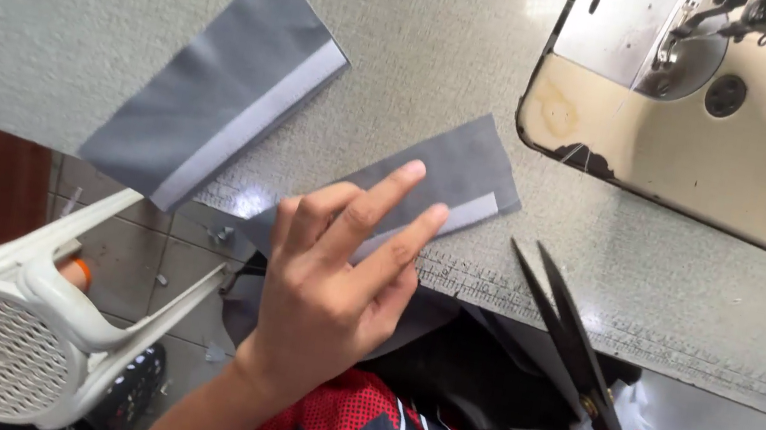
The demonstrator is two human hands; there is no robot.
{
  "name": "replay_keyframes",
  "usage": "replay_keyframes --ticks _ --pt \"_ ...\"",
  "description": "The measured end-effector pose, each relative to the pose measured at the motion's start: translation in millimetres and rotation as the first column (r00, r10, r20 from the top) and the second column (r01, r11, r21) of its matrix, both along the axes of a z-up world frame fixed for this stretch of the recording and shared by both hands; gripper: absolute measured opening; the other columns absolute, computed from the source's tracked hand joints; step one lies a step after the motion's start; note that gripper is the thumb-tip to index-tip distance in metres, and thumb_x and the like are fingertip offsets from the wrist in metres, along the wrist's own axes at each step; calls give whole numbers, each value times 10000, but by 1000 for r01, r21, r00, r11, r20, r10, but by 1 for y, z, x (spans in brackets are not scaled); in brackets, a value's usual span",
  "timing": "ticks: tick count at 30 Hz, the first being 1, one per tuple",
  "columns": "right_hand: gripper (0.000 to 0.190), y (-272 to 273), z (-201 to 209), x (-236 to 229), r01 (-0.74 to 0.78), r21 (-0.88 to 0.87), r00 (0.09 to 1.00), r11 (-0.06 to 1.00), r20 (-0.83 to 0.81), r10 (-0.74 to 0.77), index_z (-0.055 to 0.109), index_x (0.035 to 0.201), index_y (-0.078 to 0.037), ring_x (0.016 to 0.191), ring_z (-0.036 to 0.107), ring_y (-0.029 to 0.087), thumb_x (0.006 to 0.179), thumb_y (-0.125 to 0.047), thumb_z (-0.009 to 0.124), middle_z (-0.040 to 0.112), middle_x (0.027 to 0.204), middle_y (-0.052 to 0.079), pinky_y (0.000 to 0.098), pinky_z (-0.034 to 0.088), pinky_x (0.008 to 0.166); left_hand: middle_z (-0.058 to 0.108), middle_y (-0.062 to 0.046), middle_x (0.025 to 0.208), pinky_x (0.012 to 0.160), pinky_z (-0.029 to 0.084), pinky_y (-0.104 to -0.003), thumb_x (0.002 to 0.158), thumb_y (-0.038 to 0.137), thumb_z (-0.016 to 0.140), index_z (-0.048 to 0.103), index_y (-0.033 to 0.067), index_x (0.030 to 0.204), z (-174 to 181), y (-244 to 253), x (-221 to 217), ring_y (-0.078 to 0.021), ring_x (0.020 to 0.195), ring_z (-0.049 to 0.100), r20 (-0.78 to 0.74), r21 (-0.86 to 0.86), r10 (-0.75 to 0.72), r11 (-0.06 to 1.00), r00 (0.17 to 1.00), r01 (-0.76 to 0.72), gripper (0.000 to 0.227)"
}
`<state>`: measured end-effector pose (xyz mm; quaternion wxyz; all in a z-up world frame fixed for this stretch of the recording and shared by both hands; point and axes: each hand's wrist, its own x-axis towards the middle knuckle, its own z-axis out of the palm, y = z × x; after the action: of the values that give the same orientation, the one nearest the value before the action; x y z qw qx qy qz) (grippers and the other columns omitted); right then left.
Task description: The person is sewing white fabric strips onto larger grey fabric pieces using an industrial sewing machine and trimming the finished pieces with scissors.
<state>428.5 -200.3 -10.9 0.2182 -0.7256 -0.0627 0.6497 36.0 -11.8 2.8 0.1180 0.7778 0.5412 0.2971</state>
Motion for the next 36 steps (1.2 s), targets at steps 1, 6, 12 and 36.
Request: replay_keyframes --ticks 1,6,12,36 --pt "146 -4 -5 2 119 -107 984 987 -122 -131 506 916 95 543 266 175 971 12 612 318 768 128 263 186 473 632 -81 1397 874 415 -386 949 50 681 786 152 1195 -1 -2 0 -256 1017 563 15 -15 -10 1000 1000 10 287" --pt "600 32 14 -39 -204 361 910 910 -274 313 634 1040 85 501 408 129 792 -403 882 516 650 82 263 260 419 647 -87 1380 876 406 -374 974 84 690 788 167 1214 -6 -7 -4 -244 1001 556 -12 -12 -30 999 999 30 271" --pt "470 53 23 -73 -259 356 940 898 -121 319 701 1052 74 551 439 150 733 -219 885 547 650 80 273 272 513 646 -96 1381 896 399 -366 981 99 689 781 173 1221 -7 -6 -3 -241 1008 554 -5 -22 -24 999 1000 24 267" --pt "300 70 22 -92 -492 320 868 810 105 486 774 951 -52 481 553 121 730 -215 895 776 565 18 265 376 442 651 -98 1365 954 416 -340 980 91 668 784 179 1192 -6 -5 0 -243 984 532 -7 -37 -20 999 1000 20 257"
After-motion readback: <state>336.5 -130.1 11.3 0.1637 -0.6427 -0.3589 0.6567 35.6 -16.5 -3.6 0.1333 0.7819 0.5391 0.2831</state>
